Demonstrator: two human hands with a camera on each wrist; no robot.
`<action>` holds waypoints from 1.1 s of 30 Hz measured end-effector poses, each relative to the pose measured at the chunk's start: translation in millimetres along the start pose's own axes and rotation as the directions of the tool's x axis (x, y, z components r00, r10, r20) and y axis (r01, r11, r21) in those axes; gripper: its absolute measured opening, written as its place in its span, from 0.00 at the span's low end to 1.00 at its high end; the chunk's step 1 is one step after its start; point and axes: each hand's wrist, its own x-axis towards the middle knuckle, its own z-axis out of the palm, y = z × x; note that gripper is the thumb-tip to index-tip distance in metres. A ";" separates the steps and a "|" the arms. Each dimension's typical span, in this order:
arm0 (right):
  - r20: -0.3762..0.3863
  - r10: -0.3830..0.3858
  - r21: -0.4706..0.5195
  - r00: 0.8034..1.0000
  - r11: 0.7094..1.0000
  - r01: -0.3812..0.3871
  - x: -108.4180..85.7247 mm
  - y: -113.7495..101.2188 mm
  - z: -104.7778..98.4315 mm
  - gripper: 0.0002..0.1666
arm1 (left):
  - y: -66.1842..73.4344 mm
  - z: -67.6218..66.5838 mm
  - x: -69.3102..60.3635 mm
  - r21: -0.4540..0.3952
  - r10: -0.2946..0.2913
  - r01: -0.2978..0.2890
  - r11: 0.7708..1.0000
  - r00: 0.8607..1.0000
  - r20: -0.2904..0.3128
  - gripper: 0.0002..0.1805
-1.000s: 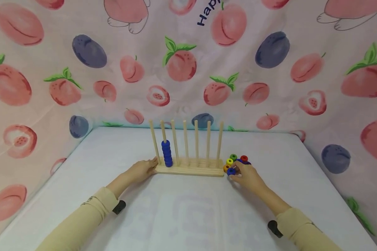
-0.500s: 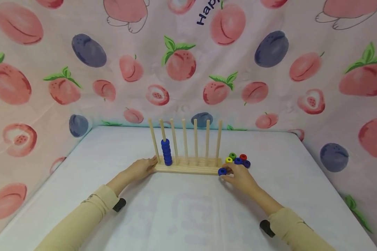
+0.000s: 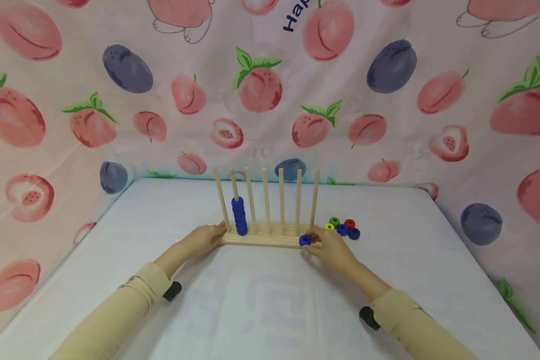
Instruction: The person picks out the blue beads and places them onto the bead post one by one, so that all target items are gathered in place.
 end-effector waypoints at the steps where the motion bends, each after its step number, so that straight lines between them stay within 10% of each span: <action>1: -0.002 -0.008 0.003 1.000 1.000 0.008 1.1 -1.1 0.3 0.15 | 0.0 -0.2 -0.1 -0.002 -0.003 0.003 1.000 1.000 0.003 0.27; 33: -0.121 -0.131 0.058 0.984 0.989 0.139 21.2 -35.7 19.2 0.19 | -1.2 1.3 -0.4 0.016 0.019 -0.019 1.000 1.000 -0.004 0.27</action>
